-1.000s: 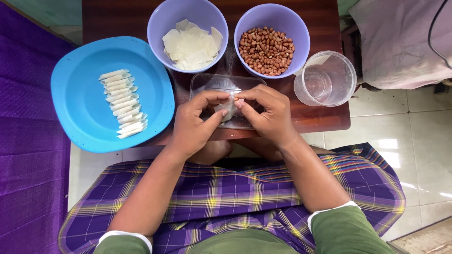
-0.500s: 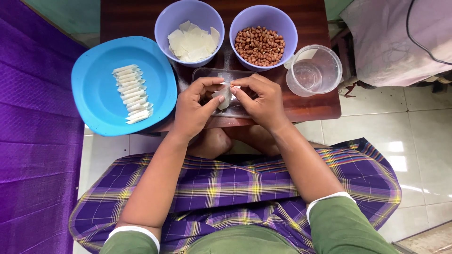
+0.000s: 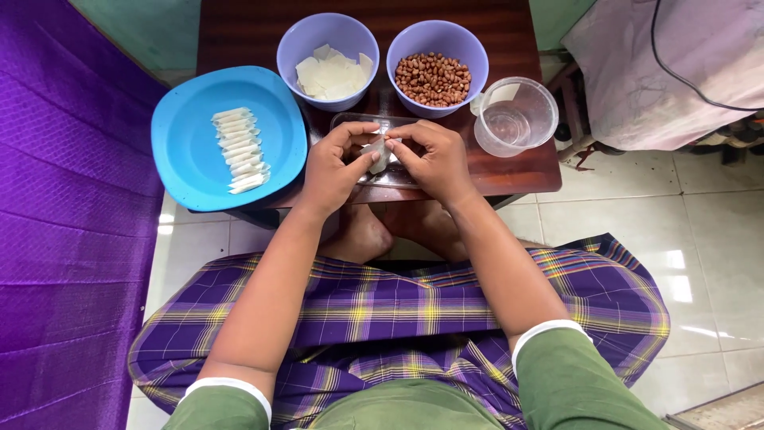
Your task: Rolling peanuts into small white wrappers to create individual snacks on a low table.
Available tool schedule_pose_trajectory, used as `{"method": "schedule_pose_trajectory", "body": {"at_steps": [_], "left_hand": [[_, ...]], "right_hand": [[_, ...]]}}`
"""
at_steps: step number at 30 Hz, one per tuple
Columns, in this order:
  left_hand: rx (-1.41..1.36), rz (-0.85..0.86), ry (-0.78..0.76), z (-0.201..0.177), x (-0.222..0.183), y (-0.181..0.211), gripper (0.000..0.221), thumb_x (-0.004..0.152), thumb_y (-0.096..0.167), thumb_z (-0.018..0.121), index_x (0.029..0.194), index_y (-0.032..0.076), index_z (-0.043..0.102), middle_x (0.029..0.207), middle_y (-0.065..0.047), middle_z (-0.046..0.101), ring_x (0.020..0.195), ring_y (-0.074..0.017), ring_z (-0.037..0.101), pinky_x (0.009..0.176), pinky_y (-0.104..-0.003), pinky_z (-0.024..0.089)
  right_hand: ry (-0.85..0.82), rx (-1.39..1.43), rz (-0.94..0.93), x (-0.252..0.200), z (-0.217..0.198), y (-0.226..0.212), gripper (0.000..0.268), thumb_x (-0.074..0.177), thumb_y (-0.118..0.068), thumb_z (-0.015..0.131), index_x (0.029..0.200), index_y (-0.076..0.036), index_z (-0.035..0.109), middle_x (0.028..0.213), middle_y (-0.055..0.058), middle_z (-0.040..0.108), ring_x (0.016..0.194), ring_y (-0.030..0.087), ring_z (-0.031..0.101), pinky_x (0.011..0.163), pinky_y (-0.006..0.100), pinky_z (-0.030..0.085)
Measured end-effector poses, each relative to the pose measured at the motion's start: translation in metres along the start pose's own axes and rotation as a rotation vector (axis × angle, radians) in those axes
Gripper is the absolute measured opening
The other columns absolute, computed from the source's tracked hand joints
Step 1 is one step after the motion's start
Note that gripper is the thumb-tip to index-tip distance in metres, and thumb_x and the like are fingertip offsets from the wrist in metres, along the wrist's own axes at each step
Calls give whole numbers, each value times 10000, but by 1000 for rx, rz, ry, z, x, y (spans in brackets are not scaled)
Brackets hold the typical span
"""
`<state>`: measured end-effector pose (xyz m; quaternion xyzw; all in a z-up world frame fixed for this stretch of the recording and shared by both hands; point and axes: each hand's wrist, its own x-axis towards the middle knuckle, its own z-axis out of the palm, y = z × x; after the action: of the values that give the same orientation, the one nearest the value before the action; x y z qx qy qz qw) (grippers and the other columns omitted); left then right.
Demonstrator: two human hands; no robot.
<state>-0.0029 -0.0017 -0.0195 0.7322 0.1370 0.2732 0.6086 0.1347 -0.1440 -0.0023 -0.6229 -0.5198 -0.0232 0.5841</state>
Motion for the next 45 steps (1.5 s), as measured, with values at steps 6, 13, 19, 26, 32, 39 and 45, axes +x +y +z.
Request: {"method": "schedule_pose_trajectory", "body": {"at_steps": [6,13,19,26,32,39,45], "left_hand": [[-6,-3,-6,0,-1,0,389,891,-22,744,1256,110,712,1062,-74,778,877,-103,708,767,-264,613],[1,20,-8,1,0,-2,396,882,-30,747,1250,110,715,1050,-79,780,877,-113,714,767,-269,613],[11,14,-14,0,0,-5,402,879,-31,746,1251,120,716,1051,-75,781,883,-110,714,772,-268,612],[32,14,-19,0,0,-4,395,873,-26,750,1234,131,727,1042,-67,783,883,-97,709,777,-260,610],[32,13,-11,0,0,-2,393,870,-26,750,1230,128,725,1038,-66,783,859,-94,707,764,-253,610],[26,25,-13,0,-1,0,390,875,-23,752,1236,122,718,1051,-66,776,856,-91,701,760,-252,611],[35,22,-13,0,-1,0,395,869,-28,750,1233,123,720,1043,-63,774,851,-91,702,760,-252,613]], "right_hand": [[-13,-10,17,-4,-1,2,89,904,-99,816,992,-111,819,683,88,653,649,226,658,627,313,514],[-22,22,24,-4,-1,3,91,892,-99,820,983,-101,814,690,120,656,675,251,669,652,344,520],[3,43,61,-7,-1,6,113,853,-94,853,956,-117,816,659,70,656,648,198,652,632,304,517],[6,83,77,-7,0,9,119,819,-80,853,921,-126,812,654,60,662,640,185,652,619,300,517],[14,98,77,-6,0,12,122,808,-77,858,911,-127,814,652,52,668,633,177,654,604,294,516],[26,109,74,-6,1,14,127,805,-67,866,912,-114,816,655,58,676,641,188,661,615,302,522],[15,120,82,-6,2,17,121,803,-81,875,900,-123,815,653,49,679,640,177,656,617,298,522]]}}
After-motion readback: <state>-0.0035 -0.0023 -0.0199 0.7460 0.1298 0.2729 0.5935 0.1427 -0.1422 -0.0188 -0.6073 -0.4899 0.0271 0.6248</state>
